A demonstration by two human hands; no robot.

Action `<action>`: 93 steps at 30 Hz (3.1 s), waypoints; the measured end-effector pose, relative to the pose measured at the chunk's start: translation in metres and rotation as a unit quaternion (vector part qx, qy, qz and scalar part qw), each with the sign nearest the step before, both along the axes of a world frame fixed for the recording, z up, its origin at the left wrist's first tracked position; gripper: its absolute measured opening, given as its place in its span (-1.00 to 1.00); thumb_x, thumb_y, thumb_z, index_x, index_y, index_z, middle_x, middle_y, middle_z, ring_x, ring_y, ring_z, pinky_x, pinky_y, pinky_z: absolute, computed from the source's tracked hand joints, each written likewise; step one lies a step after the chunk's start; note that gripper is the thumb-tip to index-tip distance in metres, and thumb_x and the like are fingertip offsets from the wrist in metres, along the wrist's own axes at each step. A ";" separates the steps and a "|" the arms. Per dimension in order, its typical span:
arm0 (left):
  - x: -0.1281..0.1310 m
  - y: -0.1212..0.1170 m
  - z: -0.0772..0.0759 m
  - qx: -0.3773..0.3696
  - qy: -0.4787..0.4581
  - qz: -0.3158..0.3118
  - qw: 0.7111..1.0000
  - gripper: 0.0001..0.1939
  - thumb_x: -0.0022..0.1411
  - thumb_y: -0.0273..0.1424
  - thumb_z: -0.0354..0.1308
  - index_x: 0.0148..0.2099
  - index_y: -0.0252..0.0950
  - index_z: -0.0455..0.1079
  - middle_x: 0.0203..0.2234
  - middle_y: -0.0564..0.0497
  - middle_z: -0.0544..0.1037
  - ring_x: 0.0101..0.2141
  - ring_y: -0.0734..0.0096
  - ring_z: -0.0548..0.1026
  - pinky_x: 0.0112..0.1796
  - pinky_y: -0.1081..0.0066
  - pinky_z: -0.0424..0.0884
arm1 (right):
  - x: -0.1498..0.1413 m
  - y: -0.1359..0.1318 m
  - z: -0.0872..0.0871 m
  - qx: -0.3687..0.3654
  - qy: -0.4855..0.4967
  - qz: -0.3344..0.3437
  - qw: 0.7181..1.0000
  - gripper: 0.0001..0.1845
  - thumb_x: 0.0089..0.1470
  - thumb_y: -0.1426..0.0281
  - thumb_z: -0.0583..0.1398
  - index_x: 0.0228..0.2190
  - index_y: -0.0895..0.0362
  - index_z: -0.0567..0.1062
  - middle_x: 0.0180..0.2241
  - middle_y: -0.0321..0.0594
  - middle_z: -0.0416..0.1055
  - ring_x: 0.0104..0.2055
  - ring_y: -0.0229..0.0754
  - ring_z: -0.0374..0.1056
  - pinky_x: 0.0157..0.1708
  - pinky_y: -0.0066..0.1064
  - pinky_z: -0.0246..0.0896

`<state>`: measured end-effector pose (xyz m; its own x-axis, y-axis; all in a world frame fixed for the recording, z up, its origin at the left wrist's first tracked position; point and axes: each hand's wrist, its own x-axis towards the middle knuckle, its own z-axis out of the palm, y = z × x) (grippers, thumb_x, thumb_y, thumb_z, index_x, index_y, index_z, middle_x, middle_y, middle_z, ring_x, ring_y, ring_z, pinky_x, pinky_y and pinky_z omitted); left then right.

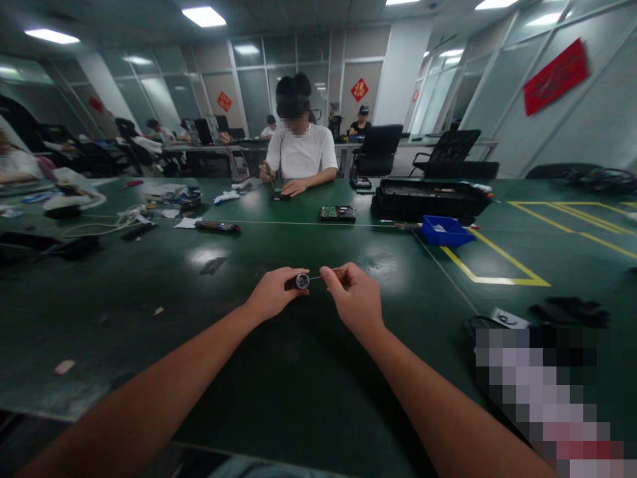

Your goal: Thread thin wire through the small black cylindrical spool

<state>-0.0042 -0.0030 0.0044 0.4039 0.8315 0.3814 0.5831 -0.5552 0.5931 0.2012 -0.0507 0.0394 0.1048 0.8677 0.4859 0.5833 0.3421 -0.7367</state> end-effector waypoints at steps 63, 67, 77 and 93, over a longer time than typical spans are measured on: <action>0.001 0.003 -0.001 0.024 0.006 0.015 1.000 -0.56 0.21 -0.36 0.35 0.14 -0.24 0.48 -0.21 -0.01 0.60 -0.22 0.32 0.53 -0.15 0.34 0.43 | -0.006 -0.002 -0.007 0.032 0.015 0.033 0.999 -0.79 0.33 0.22 0.07 -0.19 0.07 0.41 -0.34 -0.16 0.57 -0.27 -0.06 0.55 -0.24 -0.24 0.34; 0.000 0.004 -0.004 0.005 0.009 0.016 1.000 -0.53 0.23 -0.31 0.34 0.18 -0.21 0.45 -0.17 -0.01 0.62 -0.21 0.30 0.54 -0.12 0.32 0.44 | -0.005 -0.001 -0.006 0.036 0.012 0.022 0.999 -0.79 0.33 0.22 0.06 -0.19 0.07 0.41 -0.34 -0.16 0.57 -0.27 -0.06 0.54 -0.23 -0.23 0.33; 0.003 0.002 -0.001 0.010 0.015 -0.007 1.000 -0.48 0.27 -0.36 0.29 0.25 -0.23 0.39 -0.23 -0.02 0.58 -0.24 0.34 0.51 -0.14 0.35 0.41 | -0.004 0.001 -0.010 0.029 -0.007 0.040 0.999 -0.79 0.33 0.23 0.07 -0.18 0.08 0.40 -0.33 -0.16 0.56 -0.27 -0.07 0.55 -0.23 -0.24 0.32; 0.002 0.002 -0.004 -0.011 0.048 -0.002 0.999 -0.40 0.31 -0.40 0.19 0.36 -0.21 0.25 -0.10 -0.08 0.52 -0.10 0.28 0.49 0.01 0.28 0.40 | 0.001 -0.004 -0.002 0.059 -0.011 0.039 0.997 -0.79 0.34 0.22 0.04 -0.18 0.05 0.39 -0.34 -0.18 0.54 -0.28 -0.08 0.52 -0.24 -0.24 0.32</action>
